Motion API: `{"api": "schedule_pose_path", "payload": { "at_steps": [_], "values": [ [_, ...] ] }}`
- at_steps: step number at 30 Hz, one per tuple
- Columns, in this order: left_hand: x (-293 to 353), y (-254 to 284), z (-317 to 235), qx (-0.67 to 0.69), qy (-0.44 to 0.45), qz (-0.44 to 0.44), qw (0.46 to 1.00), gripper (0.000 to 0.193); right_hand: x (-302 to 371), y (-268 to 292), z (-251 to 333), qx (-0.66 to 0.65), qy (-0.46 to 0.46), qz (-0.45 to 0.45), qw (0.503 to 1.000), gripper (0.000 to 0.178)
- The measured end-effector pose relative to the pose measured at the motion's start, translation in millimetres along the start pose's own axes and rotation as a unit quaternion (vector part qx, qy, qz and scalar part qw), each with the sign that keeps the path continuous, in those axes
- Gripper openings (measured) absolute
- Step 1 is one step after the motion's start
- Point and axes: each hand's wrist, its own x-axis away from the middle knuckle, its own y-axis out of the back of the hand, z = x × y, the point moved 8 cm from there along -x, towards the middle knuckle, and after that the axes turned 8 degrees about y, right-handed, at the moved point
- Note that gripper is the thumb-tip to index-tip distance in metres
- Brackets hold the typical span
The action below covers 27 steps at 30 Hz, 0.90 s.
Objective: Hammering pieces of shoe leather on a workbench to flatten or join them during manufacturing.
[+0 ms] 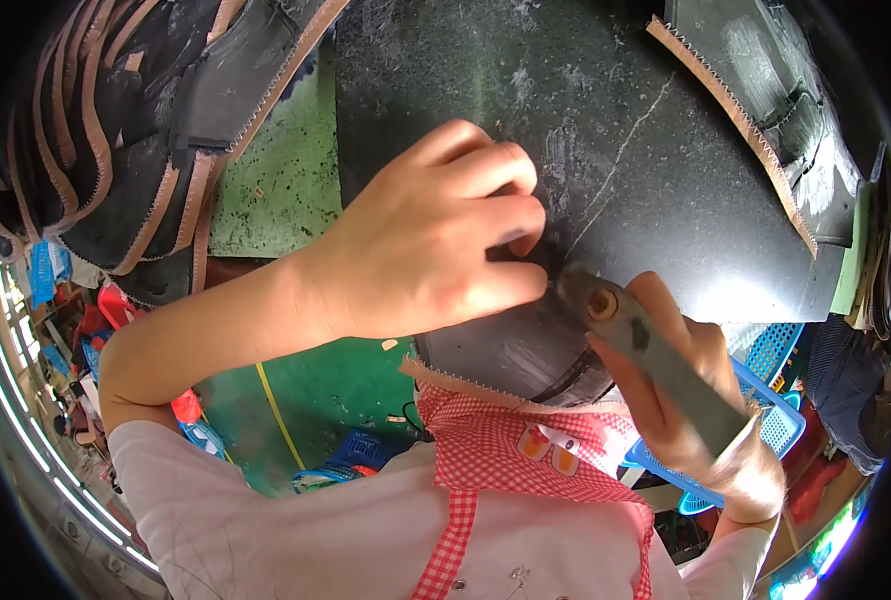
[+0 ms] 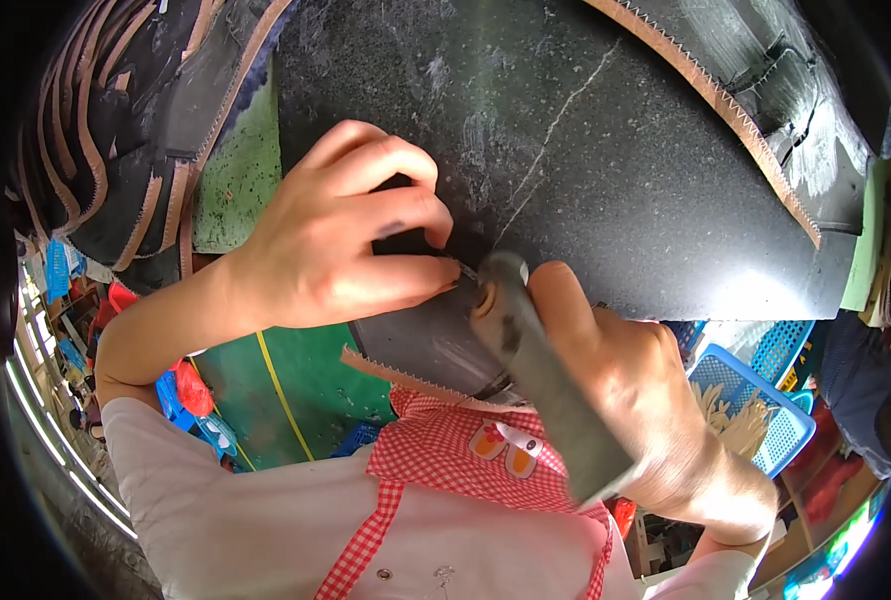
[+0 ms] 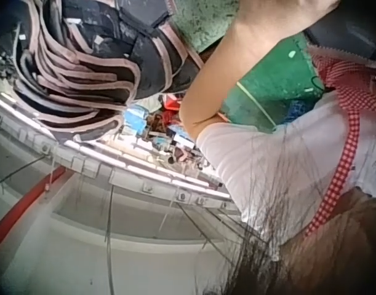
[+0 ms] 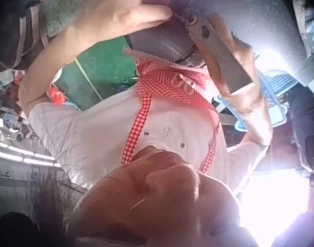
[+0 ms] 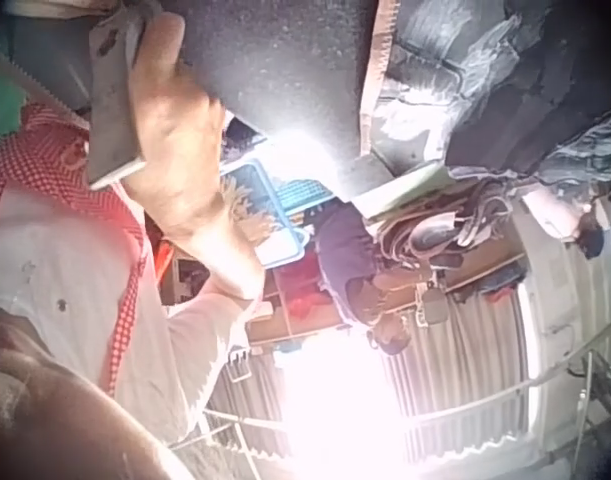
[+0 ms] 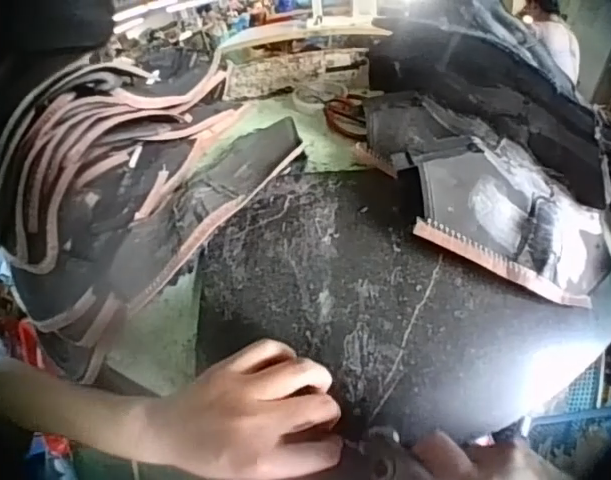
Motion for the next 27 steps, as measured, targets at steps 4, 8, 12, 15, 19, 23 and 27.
{"api": "schedule_pose_path", "payload": {
  "at_steps": [4,8,12,15,19,23,27],
  "values": [
    [-2,4,18,0.063,0.094,0.01,0.994,0.021,2,-18,-8,0.036,-0.021,0.031,0.999,0.035],
    [8,3,0,0.003,0.035,-0.013,0.999,0.02,-3,-2,2,0.001,0.026,-0.044,0.999,0.021],
    [7,11,19,0.006,0.127,-0.034,0.991,0.025,-2,-17,-8,0.043,-0.003,-0.001,0.999,0.026],
    [18,6,19,0.061,0.12,-0.033,0.99,0.022,-5,-6,-9,-0.044,-0.038,-0.046,0.997,0.013],
    [21,3,10,0.044,0.112,-0.043,0.992,0.022,-8,-12,3,0.045,0.051,-0.012,0.998,0.015],
    [20,14,14,-0.002,0.128,-0.048,0.991,0.028,0,-19,-14,-0.034,-0.05,-0.021,0.998,0.016],
    [28,9,18,0.027,0.168,-0.037,0.985,0.03,1,-20,-13,-0.009,-0.025,-0.035,0.999,0.017]
  ]
}}
